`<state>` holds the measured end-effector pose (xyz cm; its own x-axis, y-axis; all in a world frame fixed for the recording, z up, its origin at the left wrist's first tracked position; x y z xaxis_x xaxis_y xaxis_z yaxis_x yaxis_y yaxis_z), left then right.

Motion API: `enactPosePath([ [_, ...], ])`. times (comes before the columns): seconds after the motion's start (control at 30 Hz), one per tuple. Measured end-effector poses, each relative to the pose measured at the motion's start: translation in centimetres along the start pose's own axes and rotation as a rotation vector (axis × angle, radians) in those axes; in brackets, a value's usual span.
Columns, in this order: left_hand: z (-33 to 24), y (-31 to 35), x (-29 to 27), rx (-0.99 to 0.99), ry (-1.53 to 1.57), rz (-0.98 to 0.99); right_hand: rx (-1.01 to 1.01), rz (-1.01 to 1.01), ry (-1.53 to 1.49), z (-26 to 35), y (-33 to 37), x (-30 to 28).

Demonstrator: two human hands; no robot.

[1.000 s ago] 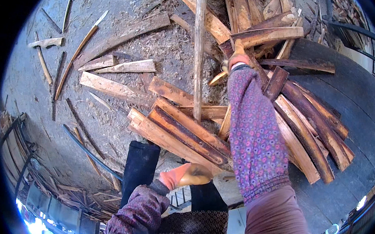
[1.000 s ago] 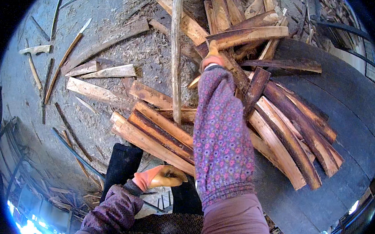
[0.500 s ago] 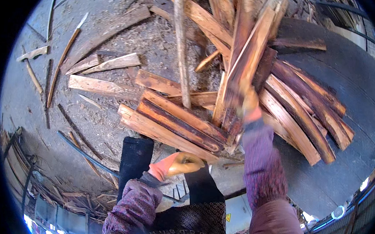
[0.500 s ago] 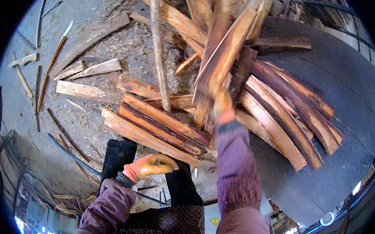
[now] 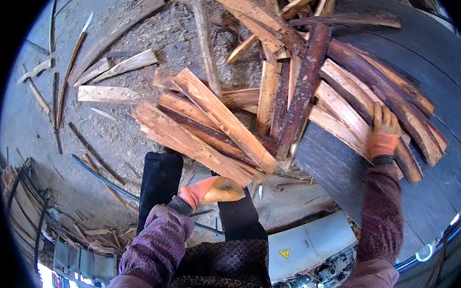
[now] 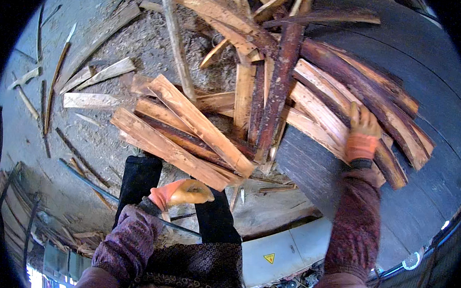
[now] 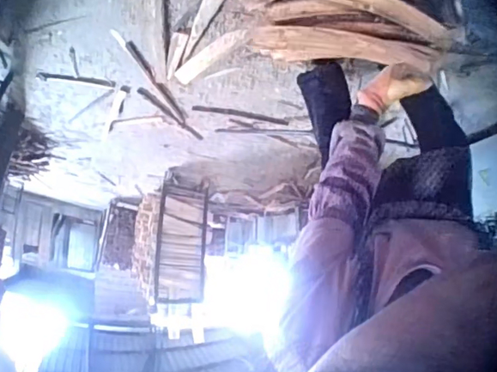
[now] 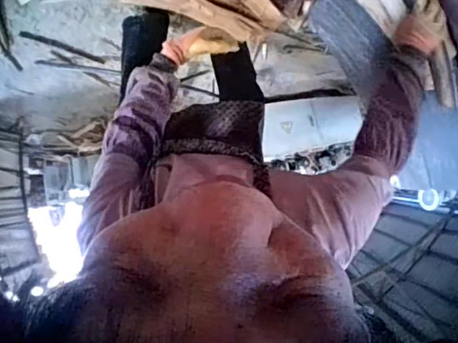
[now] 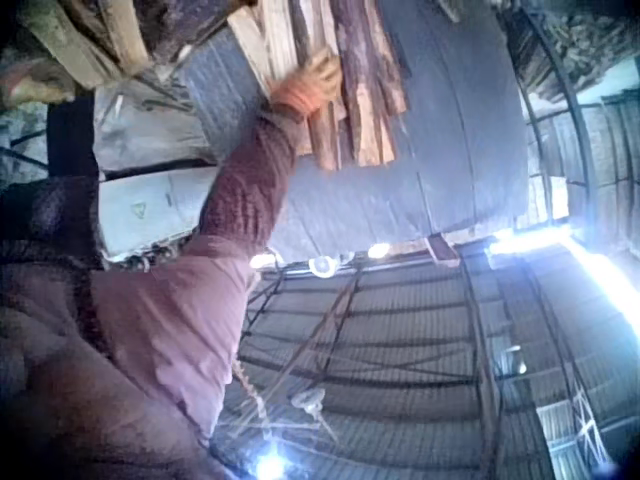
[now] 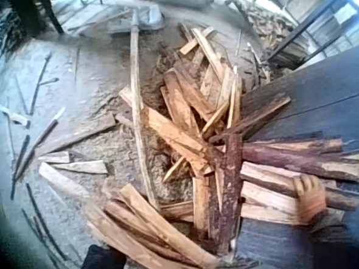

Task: The person picks up processed wooden planks from a pile and stacks them onto a metal rack. The person handles the planks by hand, lifting them and arranging them in a neat stack on the rack.

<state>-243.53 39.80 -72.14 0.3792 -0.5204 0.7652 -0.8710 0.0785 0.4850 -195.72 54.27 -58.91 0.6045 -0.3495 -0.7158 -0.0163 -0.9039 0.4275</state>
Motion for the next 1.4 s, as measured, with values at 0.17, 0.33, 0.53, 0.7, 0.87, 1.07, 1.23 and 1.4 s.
enactPosePath([
  [0.17, 0.5, 0.9, -0.5, 0.008, 0.045, -0.03, 0.062, 0.07, -0.608, 3.8, 0.6, -1.7],
  [0.33, 2.0, 1.6, -0.8, 0.072, 0.122, -0.08, 0.078, 0.452, -1.347, 19.1, 5.2, -2.8],
  [0.53, 12.2, 1.6, -5.1, -0.148, 0.918, -0.74, 0.035, 0.714, -1.711, 37.7, -1.4, 7.7],
  [0.7, 20.1, 0.5, -9.0, -0.23, 1.362, -0.906, -0.112, 0.872, -1.673, 43.1, -6.3, 12.0],
  [0.87, 28.2, -6.1, -14.5, 0.248, 1.132, -0.818, -0.359, 0.972, -1.705, 49.2, -7.6, 14.7],
  [1.07, 28.5, -11.4, -17.7, 0.231, 1.216, -0.896, -0.446, 0.956, -1.753, 50.4, -6.5, 18.9],
  [1.23, 29.0, -8.6, -15.6, 0.234, 1.258, -0.965, -0.405, 1.108, -1.818, 48.8, -2.0, 12.2],
  [1.4, 26.3, -1.4, -9.7, 0.222, 1.29, -0.964, -0.502, 0.658, -1.913, 42.0, 2.5, 2.0],
])
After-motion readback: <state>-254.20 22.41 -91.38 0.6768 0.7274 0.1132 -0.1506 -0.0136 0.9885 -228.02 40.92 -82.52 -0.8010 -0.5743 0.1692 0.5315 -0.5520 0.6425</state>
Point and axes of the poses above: each hand's wrist, its own y-axis away from the middle knuckle, its own x-axis out of the palm, z = x × y, the point moved 5 cm from there along -y, towards the middle knuckle, and after that the axes turned 4 degrees about -x, right-handed, at the moved point
